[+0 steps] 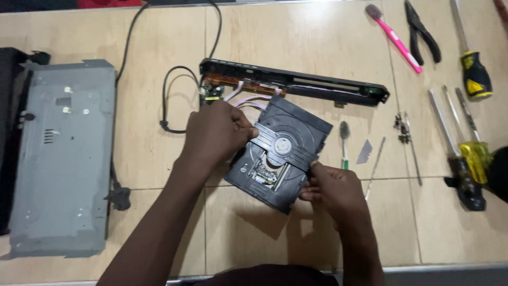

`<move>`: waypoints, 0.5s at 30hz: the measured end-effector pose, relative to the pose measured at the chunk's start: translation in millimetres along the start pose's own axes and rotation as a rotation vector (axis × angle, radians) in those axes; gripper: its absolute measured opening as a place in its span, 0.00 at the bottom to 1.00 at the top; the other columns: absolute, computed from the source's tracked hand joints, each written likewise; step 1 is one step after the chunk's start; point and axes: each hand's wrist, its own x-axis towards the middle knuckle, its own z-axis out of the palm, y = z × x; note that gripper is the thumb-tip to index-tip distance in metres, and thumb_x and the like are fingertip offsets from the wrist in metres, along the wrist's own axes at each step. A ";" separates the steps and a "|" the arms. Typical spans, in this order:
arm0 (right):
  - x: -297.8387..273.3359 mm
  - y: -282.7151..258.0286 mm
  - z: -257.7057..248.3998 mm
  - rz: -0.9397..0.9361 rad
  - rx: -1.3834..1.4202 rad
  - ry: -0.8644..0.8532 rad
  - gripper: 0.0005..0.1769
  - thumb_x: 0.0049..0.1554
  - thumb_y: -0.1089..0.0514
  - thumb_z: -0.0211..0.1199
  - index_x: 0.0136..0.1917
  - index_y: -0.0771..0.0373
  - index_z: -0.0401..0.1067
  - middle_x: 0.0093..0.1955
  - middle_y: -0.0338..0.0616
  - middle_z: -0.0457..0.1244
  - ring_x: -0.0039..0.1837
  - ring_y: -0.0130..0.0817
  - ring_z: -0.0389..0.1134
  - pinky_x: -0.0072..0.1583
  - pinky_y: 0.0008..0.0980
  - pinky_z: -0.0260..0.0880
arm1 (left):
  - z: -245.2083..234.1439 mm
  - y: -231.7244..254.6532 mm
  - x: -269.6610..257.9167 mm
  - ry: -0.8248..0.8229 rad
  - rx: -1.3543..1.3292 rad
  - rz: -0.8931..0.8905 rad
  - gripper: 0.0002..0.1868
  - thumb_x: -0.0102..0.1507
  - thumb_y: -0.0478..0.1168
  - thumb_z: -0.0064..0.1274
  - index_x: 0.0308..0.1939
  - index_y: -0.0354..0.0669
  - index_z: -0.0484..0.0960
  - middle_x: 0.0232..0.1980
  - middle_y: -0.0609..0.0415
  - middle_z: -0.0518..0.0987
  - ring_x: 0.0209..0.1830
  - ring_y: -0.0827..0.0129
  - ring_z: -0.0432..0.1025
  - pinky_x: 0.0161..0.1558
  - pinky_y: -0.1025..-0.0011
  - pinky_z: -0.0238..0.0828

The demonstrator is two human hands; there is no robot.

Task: The person cleans the internal components of a disassembled DVD drive using a toothbrush and a metal tool. They scrub the laser lens and surrounding mechanisms, then flip the drive to clean the underside and circuit boards.

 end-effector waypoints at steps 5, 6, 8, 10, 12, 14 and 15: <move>2.7 -2.7 0.4 -0.008 -0.220 0.001 0.19 0.55 0.47 0.69 0.37 0.68 0.83 0.41 0.62 0.71 0.43 0.54 0.76 0.49 0.51 0.79 | 5.7 -8.7 -0.1 0.043 -0.030 -0.010 0.08 0.54 0.50 0.64 0.37 0.65 0.91 0.32 0.57 0.86 0.46 0.48 0.80 0.56 0.56 0.69; 3.7 -2.2 0.1 -0.012 -0.104 0.018 0.18 0.54 0.51 0.69 0.37 0.71 0.82 0.39 0.67 0.70 0.42 0.55 0.76 0.46 0.51 0.81 | 8.5 -8.9 1.3 0.061 -0.036 0.001 0.08 0.55 0.50 0.64 0.37 0.66 0.91 0.31 0.59 0.85 0.45 0.50 0.81 0.56 0.57 0.68; -6.4 -5.2 -2.4 -0.005 -0.040 0.002 0.19 0.56 0.52 0.68 0.40 0.74 0.80 0.39 0.67 0.68 0.41 0.54 0.74 0.47 0.51 0.81 | 11.2 -8.2 -4.4 0.084 -0.042 0.005 0.07 0.56 0.51 0.63 0.37 0.66 0.91 0.29 0.59 0.84 0.42 0.52 0.81 0.55 0.58 0.66; -9.8 -6.1 -1.8 0.009 0.022 -0.020 0.19 0.57 0.53 0.68 0.43 0.78 0.79 0.39 0.68 0.66 0.41 0.52 0.72 0.48 0.51 0.80 | 13.8 -10.7 -9.2 0.103 -0.045 0.001 0.07 0.57 0.51 0.62 0.37 0.66 0.91 0.27 0.60 0.84 0.40 0.53 0.81 0.53 0.58 0.64; -7.7 -5.2 -3.4 -0.015 0.042 -0.058 0.19 0.60 0.53 0.66 0.43 0.76 0.78 0.38 0.62 0.65 0.40 0.47 0.71 0.47 0.45 0.80 | 18.7 -11.9 -12.5 0.202 -0.061 0.073 0.06 0.59 0.50 0.61 0.39 0.64 0.90 0.26 0.61 0.83 0.37 0.54 0.80 0.49 0.56 0.65; -16.7 -3.4 -3.9 -0.009 0.073 -0.065 0.19 0.60 0.54 0.65 0.45 0.77 0.78 0.40 0.63 0.65 0.41 0.47 0.71 0.48 0.47 0.80 | 30.0 -9.9 -23.3 0.323 0.044 0.113 0.11 0.57 0.50 0.64 0.42 0.60 0.89 0.30 0.59 0.83 0.38 0.53 0.79 0.46 0.53 0.68; -19.2 -4.8 -2.7 -0.006 0.107 -0.077 0.19 0.61 0.54 0.65 0.46 0.79 0.77 0.41 0.65 0.64 0.43 0.48 0.70 0.49 0.48 0.79 | 33.9 -8.7 -26.0 0.448 0.153 0.152 0.16 0.56 0.51 0.66 0.46 0.56 0.88 0.34 0.57 0.82 0.39 0.53 0.78 0.43 0.50 0.70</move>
